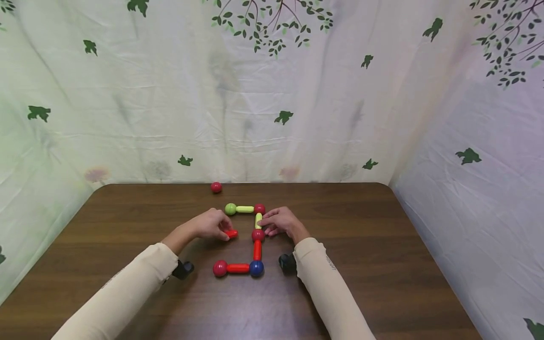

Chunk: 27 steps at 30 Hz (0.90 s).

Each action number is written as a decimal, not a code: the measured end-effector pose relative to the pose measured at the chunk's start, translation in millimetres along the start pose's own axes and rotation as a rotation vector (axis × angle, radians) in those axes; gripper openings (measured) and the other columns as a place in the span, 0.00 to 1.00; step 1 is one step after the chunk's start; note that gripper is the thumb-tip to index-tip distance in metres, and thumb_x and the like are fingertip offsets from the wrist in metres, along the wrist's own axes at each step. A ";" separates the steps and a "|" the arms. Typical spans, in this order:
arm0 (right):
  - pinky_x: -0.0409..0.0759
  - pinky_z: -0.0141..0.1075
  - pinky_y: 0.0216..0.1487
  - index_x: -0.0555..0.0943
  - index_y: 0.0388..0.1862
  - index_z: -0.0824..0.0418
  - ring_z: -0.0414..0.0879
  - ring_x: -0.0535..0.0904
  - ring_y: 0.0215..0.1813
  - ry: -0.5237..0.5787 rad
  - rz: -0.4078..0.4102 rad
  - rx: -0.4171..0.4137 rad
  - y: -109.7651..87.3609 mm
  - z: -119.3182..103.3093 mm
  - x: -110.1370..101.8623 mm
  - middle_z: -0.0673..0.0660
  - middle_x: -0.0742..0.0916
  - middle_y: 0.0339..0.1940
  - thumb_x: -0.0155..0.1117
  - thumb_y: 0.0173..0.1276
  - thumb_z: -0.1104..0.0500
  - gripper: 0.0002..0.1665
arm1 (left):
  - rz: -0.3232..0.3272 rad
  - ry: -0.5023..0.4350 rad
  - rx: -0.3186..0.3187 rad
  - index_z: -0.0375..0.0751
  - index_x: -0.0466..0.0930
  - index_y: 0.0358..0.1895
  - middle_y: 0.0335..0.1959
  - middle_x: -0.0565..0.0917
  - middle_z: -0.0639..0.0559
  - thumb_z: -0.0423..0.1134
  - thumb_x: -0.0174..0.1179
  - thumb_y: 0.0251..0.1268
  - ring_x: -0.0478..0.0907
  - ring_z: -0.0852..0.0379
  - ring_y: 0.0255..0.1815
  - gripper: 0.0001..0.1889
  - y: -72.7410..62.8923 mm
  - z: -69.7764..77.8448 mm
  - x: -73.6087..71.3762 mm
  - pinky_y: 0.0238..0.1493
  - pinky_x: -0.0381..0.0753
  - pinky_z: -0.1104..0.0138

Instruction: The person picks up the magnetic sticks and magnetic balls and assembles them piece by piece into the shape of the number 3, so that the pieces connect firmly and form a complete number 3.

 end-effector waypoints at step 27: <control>0.80 0.31 0.26 0.82 0.47 0.67 0.42 0.79 0.19 0.003 0.003 0.049 3.9 1.9 -0.4 0.55 0.86 0.27 0.73 0.58 0.61 0.19 | -0.030 0.066 -0.030 0.46 0.83 0.32 0.27 0.79 0.58 0.36 0.69 0.55 0.74 0.58 0.32 0.04 15.3 23.0 13.4 0.38 0.76 0.63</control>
Point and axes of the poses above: each hand's wrist, its own y-axis towards the middle knuckle, its own x-axis out of the palm, z = x × y, the point moved 8 cm from there along y, towards the middle knuckle
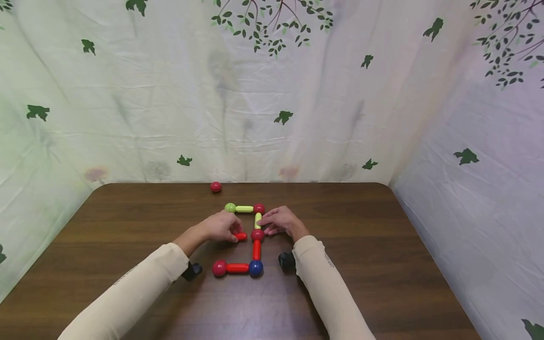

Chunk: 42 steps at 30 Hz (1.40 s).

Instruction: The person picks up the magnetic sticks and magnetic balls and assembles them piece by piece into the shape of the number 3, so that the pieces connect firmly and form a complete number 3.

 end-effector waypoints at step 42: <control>0.80 0.30 0.25 0.81 0.47 0.68 0.41 0.79 0.19 0.011 -0.006 -0.015 -1.0 0.7 -0.1 0.56 0.86 0.28 0.72 0.59 0.62 0.18 | 0.038 0.022 0.023 0.47 0.84 0.34 0.28 0.80 0.58 0.38 0.68 0.56 0.74 0.59 0.33 0.04 5.0 9.2 -2.8 0.38 0.76 0.64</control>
Point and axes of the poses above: each hand's wrist, its own y-axis towards the middle knuckle, its own x-axis out of the palm, z = x × y, the point moved 8 cm from there along y, towards the middle knuckle
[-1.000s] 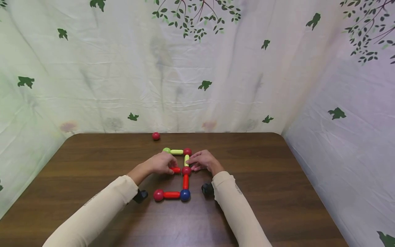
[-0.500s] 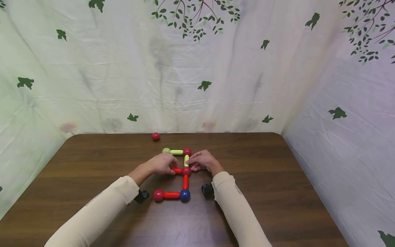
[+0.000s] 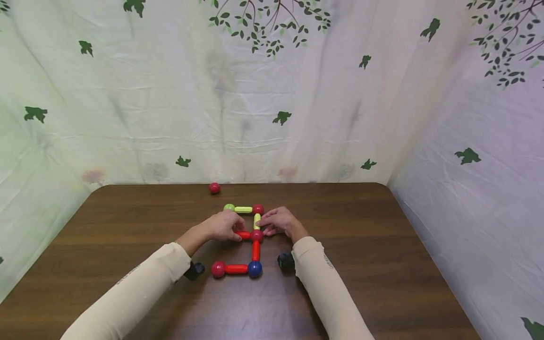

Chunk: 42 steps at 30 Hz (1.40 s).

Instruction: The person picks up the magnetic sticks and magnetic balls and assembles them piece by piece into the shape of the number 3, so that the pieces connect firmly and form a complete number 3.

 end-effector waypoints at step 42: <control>0.80 0.30 0.24 0.82 0.44 0.68 0.41 0.79 0.18 0.026 0.017 0.008 -4.3 2.0 -2.1 0.57 0.86 0.29 0.71 0.59 0.64 0.15 | 0.060 0.050 -0.189 0.33 0.80 0.48 0.42 0.80 0.39 0.29 0.61 0.56 0.73 0.44 0.46 0.14 38.1 -129.4 -66.9 0.50 0.74 0.54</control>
Point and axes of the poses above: each hand's wrist, its own y-axis towards the middle knuckle, its own x-axis out of the palm, z = x × y, the point moved 8 cm from there along y, towards the middle knuckle
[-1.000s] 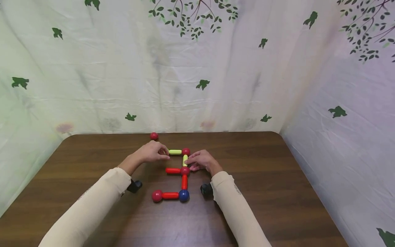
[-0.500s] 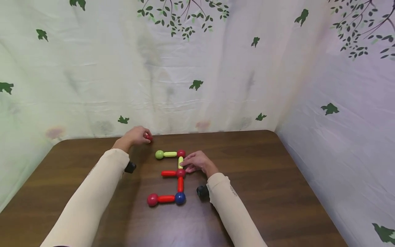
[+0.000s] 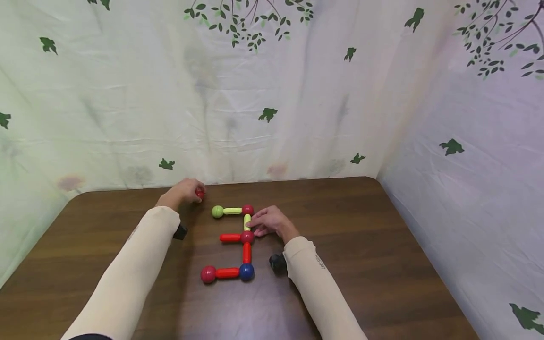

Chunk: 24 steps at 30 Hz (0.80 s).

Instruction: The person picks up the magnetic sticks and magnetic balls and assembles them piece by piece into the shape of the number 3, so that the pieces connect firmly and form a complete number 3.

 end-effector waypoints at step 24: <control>0.80 0.30 0.25 0.81 0.46 0.69 0.41 0.78 0.18 -0.029 0.004 -0.019 -2.5 -4.1 2.2 0.56 0.85 0.28 0.73 0.58 0.63 0.18 | 0.057 -0.344 -0.004 0.34 0.80 0.49 0.45 0.82 0.39 0.30 0.68 0.53 0.78 0.46 0.45 0.18 -58.1 -0.2 22.0 0.46 0.77 0.58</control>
Point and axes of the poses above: each hand's wrist, its own y-axis towards the middle knuckle, its own x-axis out of the palm, z = x × y, the point moved 8 cm from there along y, towards the middle knuckle
